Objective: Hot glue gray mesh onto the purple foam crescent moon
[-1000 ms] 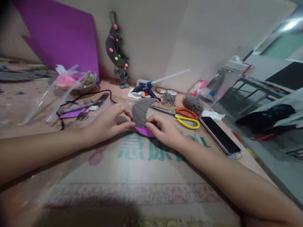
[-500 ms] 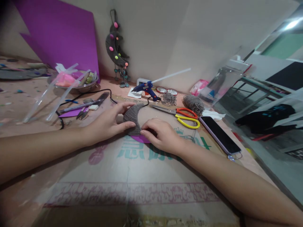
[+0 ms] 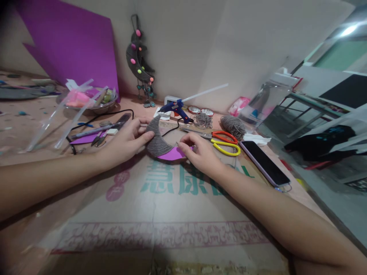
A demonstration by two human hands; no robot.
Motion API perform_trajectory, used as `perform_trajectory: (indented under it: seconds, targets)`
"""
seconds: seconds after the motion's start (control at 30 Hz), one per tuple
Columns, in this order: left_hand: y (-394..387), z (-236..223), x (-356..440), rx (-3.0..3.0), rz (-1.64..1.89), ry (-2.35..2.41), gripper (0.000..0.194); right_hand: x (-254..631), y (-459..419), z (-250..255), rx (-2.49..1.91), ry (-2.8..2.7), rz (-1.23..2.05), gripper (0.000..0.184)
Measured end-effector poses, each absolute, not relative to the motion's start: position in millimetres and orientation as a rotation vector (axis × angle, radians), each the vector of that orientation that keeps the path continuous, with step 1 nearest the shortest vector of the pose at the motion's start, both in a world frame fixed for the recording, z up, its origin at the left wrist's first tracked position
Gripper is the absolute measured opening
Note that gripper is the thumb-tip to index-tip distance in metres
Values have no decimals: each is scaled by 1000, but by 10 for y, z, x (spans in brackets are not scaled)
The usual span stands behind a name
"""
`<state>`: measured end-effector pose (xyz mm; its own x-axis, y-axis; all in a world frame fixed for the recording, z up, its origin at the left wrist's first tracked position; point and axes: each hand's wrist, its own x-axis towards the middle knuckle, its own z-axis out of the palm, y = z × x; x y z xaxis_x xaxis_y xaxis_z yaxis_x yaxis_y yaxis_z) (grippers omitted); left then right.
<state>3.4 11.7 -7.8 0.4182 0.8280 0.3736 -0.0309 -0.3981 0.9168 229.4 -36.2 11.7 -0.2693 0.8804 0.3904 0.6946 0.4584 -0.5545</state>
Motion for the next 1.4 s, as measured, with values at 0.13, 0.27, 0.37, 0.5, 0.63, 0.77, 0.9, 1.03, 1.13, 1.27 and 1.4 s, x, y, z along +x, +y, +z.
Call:
perform_trajectory:
  seconds: [0.13,0.27,0.37,0.5,0.63,0.77,0.9,1.03,1.13,1.27,1.4]
  targets:
    - [120,-81,33,1709,1170,736,23,2285,-355,146,-1348,-2091,391,20]
    - [120,-69,10,1841,1223,851,19,2284,-359,122,-1338,-2134,373,18]
    - [126,-62,-10,1947,1213,940,21,2294,-358,89,-1339,-2104,271,15]
    - [135,-53,-7,1957,1118,927,28,2305,-372,72,-1257,-2072,81,11]
    - [102,-20,12,1970,1050,923,37,2314,-395,65,-1172,-2088,-14,7]
    - [43,22,17,1974,1004,1006,42,2336,-397,41,-1113,-2134,-106,5]
    - [44,8,15,1961,1002,1056,47,2349,-397,39,-1031,-2196,-175,8]
    - [68,-6,14,1969,920,1048,52,2334,-396,70,-981,-2252,-231,9]
    - [78,19,14,1991,977,965,49,2319,-387,77,-1001,-2309,-236,10]
    - [113,15,-1,1870,1050,963,42,2307,-396,51,-1051,-2316,-117,19]
    - [146,-57,-23,1605,1060,950,32,2300,-433,60,-1075,-2255,124,36]
